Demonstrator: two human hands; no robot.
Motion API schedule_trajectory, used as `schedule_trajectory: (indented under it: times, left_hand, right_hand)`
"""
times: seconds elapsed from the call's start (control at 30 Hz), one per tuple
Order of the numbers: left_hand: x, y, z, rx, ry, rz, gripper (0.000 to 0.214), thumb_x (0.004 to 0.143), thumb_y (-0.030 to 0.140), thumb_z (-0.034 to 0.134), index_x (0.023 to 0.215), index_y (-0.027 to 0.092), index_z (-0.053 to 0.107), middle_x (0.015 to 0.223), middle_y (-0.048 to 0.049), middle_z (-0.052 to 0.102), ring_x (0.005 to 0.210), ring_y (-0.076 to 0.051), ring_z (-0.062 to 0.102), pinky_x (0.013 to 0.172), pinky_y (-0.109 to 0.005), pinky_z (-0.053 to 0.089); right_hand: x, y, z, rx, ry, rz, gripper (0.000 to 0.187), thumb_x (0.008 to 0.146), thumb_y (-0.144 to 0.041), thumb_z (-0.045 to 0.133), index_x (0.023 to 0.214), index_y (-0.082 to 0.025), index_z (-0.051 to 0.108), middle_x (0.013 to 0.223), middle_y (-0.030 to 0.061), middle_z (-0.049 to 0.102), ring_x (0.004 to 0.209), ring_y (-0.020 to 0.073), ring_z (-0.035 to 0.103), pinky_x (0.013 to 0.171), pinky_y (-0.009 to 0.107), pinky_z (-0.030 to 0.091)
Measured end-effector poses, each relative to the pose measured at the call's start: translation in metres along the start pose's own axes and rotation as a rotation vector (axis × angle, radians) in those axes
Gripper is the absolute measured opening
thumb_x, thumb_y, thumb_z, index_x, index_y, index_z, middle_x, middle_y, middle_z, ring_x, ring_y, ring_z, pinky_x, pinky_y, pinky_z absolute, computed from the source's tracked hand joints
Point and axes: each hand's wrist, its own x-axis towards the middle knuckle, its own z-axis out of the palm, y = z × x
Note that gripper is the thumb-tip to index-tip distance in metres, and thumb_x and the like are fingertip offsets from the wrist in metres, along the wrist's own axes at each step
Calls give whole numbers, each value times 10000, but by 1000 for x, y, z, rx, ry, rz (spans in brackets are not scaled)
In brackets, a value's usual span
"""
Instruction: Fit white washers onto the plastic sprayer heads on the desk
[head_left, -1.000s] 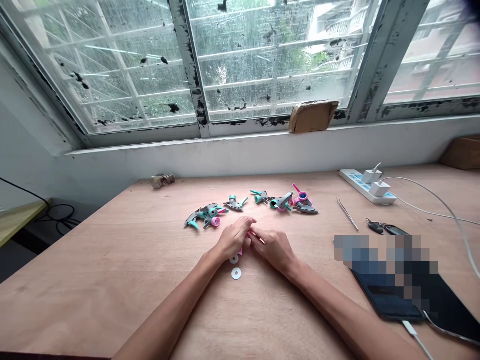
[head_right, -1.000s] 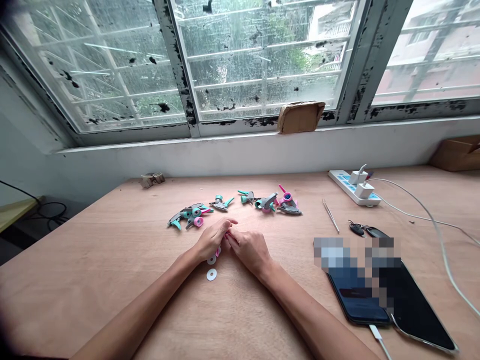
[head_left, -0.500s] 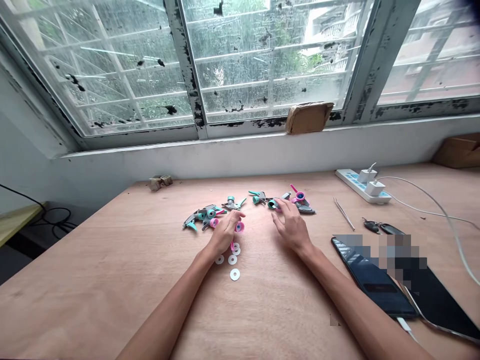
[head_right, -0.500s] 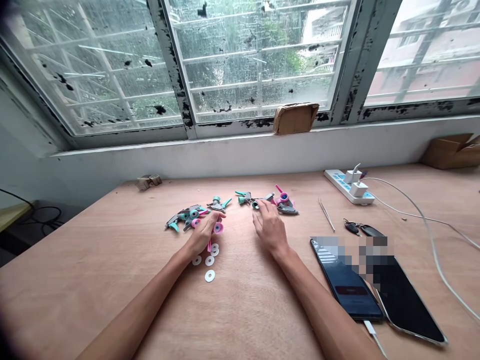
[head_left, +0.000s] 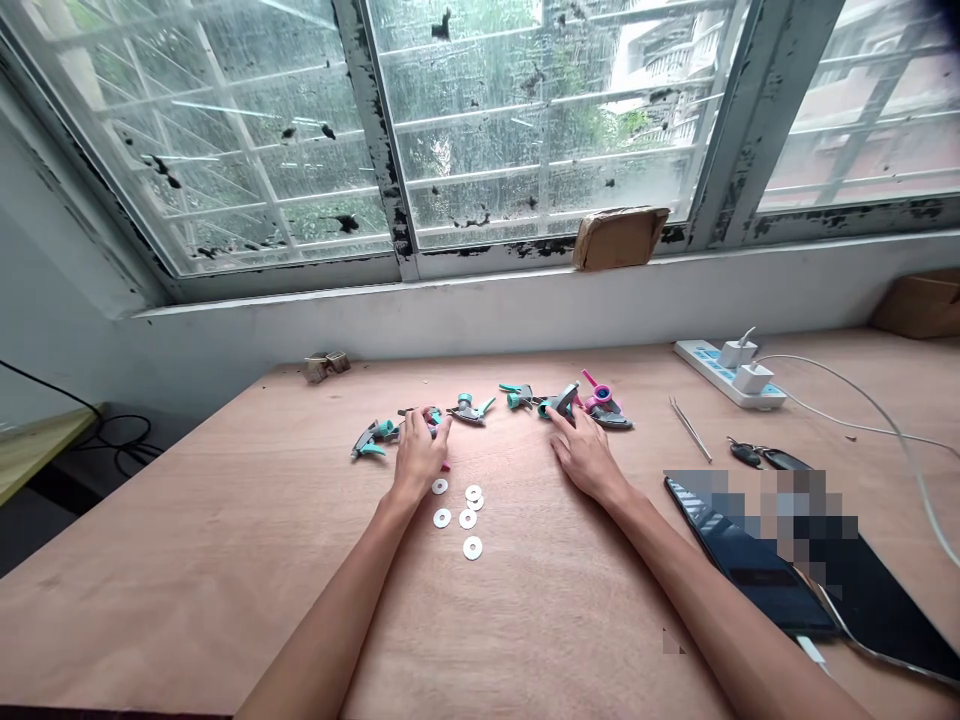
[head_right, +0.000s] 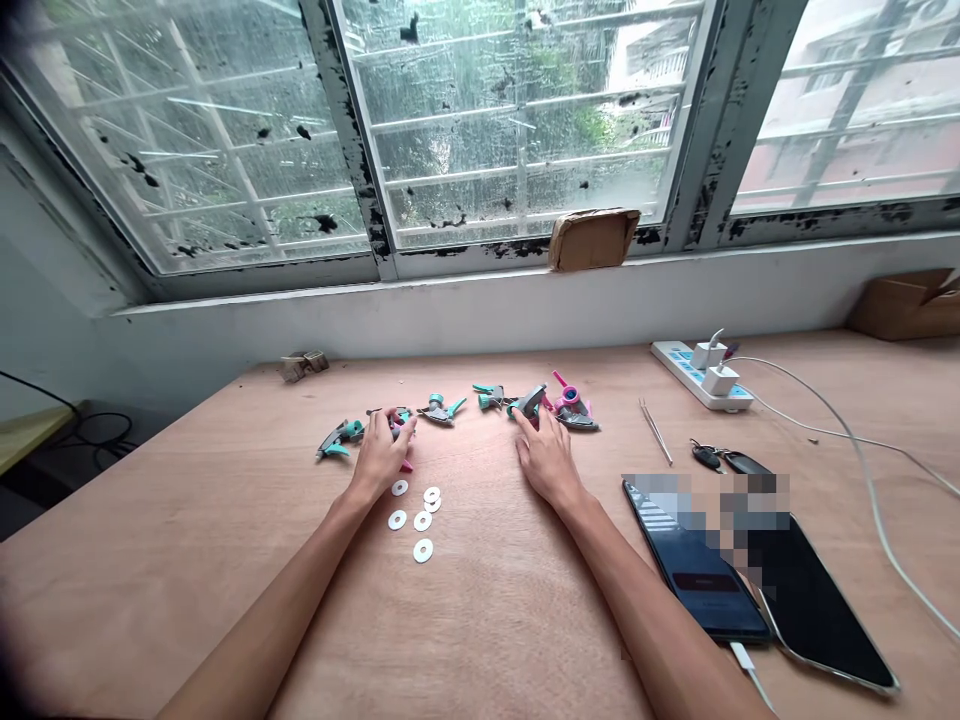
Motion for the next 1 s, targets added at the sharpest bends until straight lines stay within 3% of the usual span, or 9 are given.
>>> schedule_trajectory:
  times: [0.17,0.43,0.63,0.73,0.83,1.0]
  left_hand:
    - [1,-1,2,-124,20,-20,435,992,484,420,1303,184,476,1402,-169,499,1340,-284,463,1120,-460,362]
    - [-7,12,0,83,65,273,372,998,369,442,1303,170,513,1318,-143,585,1273,-298,497,1088,-467,381]
    - [-26,32,5,158,-109,500,412,962,276,532,1362,210,461,1372,-121,573,1312,-291,478,1135,-500,311]
    - [-34,40,8,101,-216,598,430,956,237,536,1376,220,446,1400,-115,555,1333,-272,468,1147,-496,314]
    - [-38,43,10,55,-301,671,466,944,230,552,1397,222,441,1405,-116,555,1333,-266,481,1144,-482,341]
    - [-40,46,10,71,-316,695,748,880,346,687,1513,240,303,1550,-153,408,1439,-303,380,1204,-559,223]
  right_hand:
    - [0,-1,-1,-41,-43,4,478,992,-261,436,1466,-284,490,1400,151,538,1352,303,436,1119,539,308]
    - [2,-8,-9,46,30,-55,442,944,-266,523,1385,-288,545,1393,112,545,1343,302,426,1145,601,211]
    - [1,-20,-13,204,-9,-124,342,906,-218,552,1246,-208,590,1222,107,619,1126,270,562,976,418,451]
    - [-1,-22,-12,197,-5,-75,376,899,-227,578,1274,-213,578,1238,116,604,1132,287,563,954,427,467]
    - [-3,-24,-18,260,-11,-80,287,938,-222,536,1214,-222,614,1190,97,629,1089,261,594,926,394,485]
    - [-7,-41,-35,366,11,-80,248,966,-317,550,1181,-229,639,1085,76,658,944,233,634,788,349,524]
